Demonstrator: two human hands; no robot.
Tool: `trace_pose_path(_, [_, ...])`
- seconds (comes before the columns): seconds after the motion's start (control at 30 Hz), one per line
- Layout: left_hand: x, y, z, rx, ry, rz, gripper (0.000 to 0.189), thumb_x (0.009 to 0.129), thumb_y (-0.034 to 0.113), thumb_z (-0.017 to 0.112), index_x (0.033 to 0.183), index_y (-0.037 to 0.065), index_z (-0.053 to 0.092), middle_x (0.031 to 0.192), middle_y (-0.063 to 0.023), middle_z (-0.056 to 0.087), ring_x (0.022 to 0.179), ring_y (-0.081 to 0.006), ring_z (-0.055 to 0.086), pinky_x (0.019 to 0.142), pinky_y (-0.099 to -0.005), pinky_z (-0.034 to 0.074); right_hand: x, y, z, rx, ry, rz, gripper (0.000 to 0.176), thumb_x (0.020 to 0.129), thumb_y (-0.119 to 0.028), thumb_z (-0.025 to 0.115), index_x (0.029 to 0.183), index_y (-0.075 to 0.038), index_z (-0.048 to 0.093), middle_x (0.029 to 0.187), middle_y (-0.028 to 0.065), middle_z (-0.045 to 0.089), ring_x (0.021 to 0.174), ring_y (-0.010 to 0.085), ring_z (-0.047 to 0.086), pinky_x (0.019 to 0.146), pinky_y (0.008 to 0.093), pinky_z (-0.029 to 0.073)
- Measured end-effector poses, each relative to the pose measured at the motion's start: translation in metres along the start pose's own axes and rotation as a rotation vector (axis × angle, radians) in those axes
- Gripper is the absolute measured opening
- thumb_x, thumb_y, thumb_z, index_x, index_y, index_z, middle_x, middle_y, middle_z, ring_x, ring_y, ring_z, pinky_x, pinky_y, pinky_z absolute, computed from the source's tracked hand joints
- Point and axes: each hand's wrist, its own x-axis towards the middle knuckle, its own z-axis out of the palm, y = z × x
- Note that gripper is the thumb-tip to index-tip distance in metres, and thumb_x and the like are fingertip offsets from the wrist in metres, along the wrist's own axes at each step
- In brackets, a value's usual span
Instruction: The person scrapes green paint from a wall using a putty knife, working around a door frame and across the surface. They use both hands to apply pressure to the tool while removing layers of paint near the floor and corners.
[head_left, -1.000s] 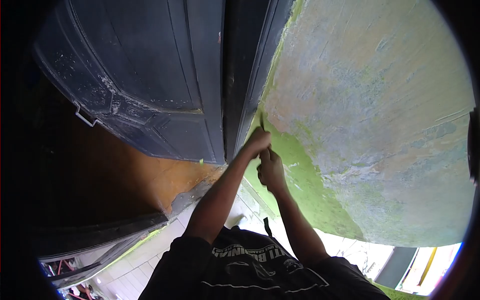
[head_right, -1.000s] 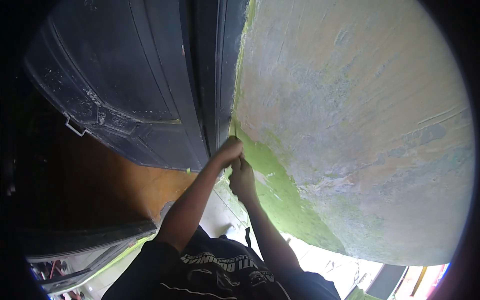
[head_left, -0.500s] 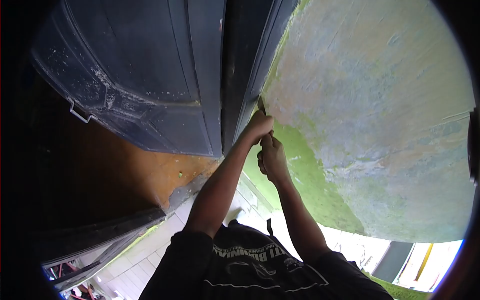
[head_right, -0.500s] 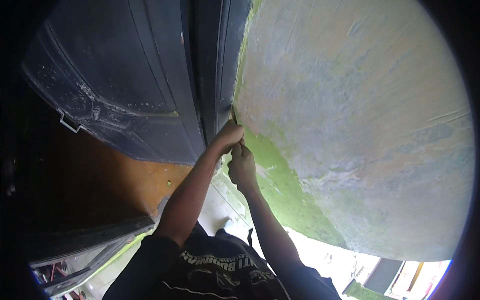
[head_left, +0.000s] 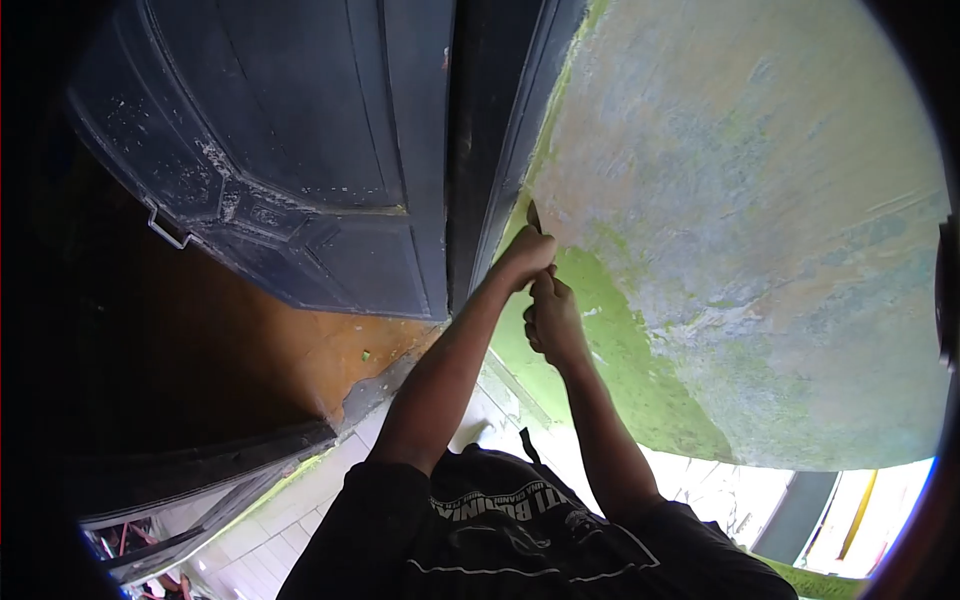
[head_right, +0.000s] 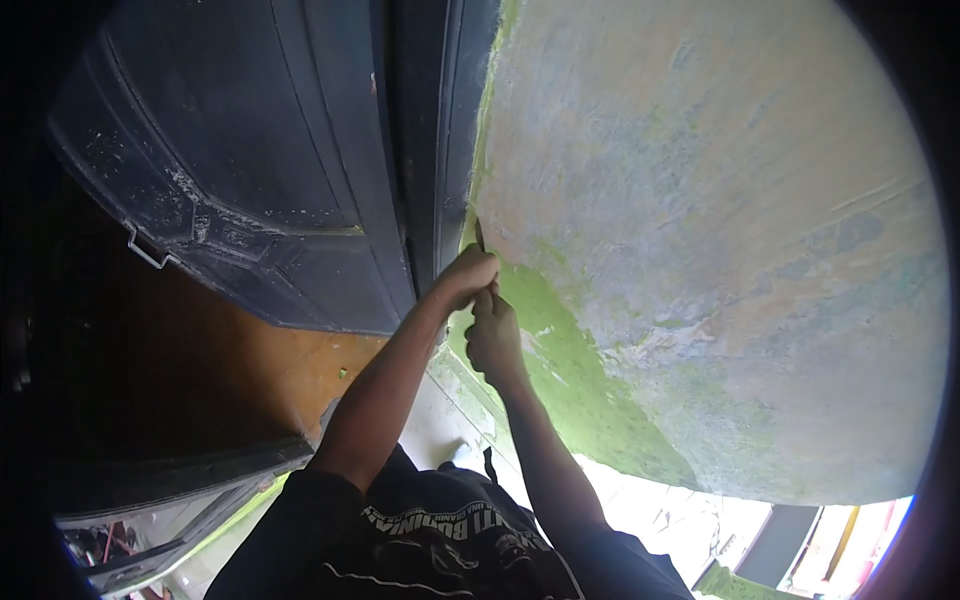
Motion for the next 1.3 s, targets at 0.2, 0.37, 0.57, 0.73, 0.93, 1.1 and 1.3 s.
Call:
trace_pose_path(0.2, [0.007, -0.017, 0.003, -0.066, -0.005, 0.082, 0.017, 0.071, 0.007, 0.044, 0.065, -0.005, 0.056, 0.055, -0.0153, 0.054, 0.042, -0.0254, 0.051, 0.039, -0.0395, 0.037, 0.005, 0.015, 0.004, -0.032, 0.032, -0.059, 0.03, 0.095, -0.034, 0.037, 0.082, -0.008, 0.044, 0.05, -0.0013, 0.037, 0.034, 0.0086, 0.031, 0.031, 0.0269, 0.022])
trace_pose_path(0.37, [0.032, -0.032, -0.018, 0.073, -0.089, -0.004, 0.017, 0.074, 0.006, 0.043, 0.077, -0.002, 0.058, 0.064, -0.0118, 0.056, 0.057, -0.0181, 0.053, 0.051, -0.0361, 0.04, 0.016, 0.017, 0.011, -0.056, -0.022, -0.122, 0.03, 0.095, -0.034, 0.036, 0.083, -0.008, 0.046, 0.05, -0.0009, 0.037, 0.032, 0.0091, 0.031, 0.03, 0.0275, 0.02])
trace_pose_path(0.57, [0.027, -0.023, -0.019, 0.006, -0.012, 0.005, 0.017, 0.075, 0.003, 0.042, 0.074, -0.004, 0.057, 0.063, -0.0146, 0.056, 0.056, -0.023, 0.056, 0.05, -0.037, 0.043, 0.017, 0.012, 0.009, -0.046, -0.031, -0.011, 0.032, 0.094, -0.037, 0.038, 0.08, -0.009, 0.042, 0.05, -0.0005, 0.036, 0.035, 0.0094, 0.033, 0.031, 0.0288, 0.021])
trace_pose_path(0.73, [0.04, -0.076, -0.012, 0.015, -0.076, 0.02, 0.021, 0.074, 0.011, 0.046, 0.064, -0.001, 0.059, 0.055, -0.014, 0.055, 0.044, -0.023, 0.052, 0.04, -0.0387, 0.039, 0.025, 0.062, -0.004, 0.037, -0.064, -0.09, 0.035, 0.093, -0.043, 0.04, 0.081, -0.01, 0.043, 0.049, -0.0015, 0.035, 0.034, 0.0098, 0.033, 0.031, 0.0282, 0.022])
trace_pose_path(0.93, [-0.046, -0.161, 0.065, -0.69, -0.167, -0.149, 0.009, 0.075, 0.004, 0.052, 0.081, -0.001, 0.051, 0.068, -0.0104, 0.053, 0.059, -0.021, 0.057, 0.054, -0.041, 0.054, -0.013, 0.178, -0.06, -0.041, -0.054, -0.197, 0.028, 0.095, -0.038, 0.039, 0.084, -0.013, 0.045, 0.052, -0.0024, 0.037, 0.036, 0.0081, 0.034, 0.032, 0.0251, 0.023])
trace_pose_path(1.1, [-0.058, -0.151, 0.089, -0.599, -0.15, -0.023, 0.015, 0.081, 0.006, 0.052, 0.092, 0.002, 0.044, 0.065, -0.009, 0.049, 0.051, -0.0206, 0.054, 0.052, -0.041, 0.056, -0.059, 0.129, -0.072, 0.084, -0.036, -0.095, 0.027, 0.095, -0.038, 0.039, 0.081, -0.015, 0.039, 0.053, -0.0037, 0.033, 0.036, 0.0074, 0.032, 0.032, 0.0229, 0.023])
trace_pose_path(1.3, [-0.047, -0.078, 0.085, -0.517, -0.017, -0.037, 0.01, 0.079, 0.004, 0.049, 0.086, 0.007, 0.042, 0.06, -0.0032, 0.04, 0.044, -0.0146, 0.044, 0.046, -0.039, 0.052, -0.011, 0.118, -0.091, -0.35, -0.025, -0.466, 0.03, 0.096, -0.028, 0.037, 0.075, -0.008, 0.042, 0.049, -0.0016, 0.037, 0.033, 0.0088, 0.034, 0.03, 0.0253, 0.026])
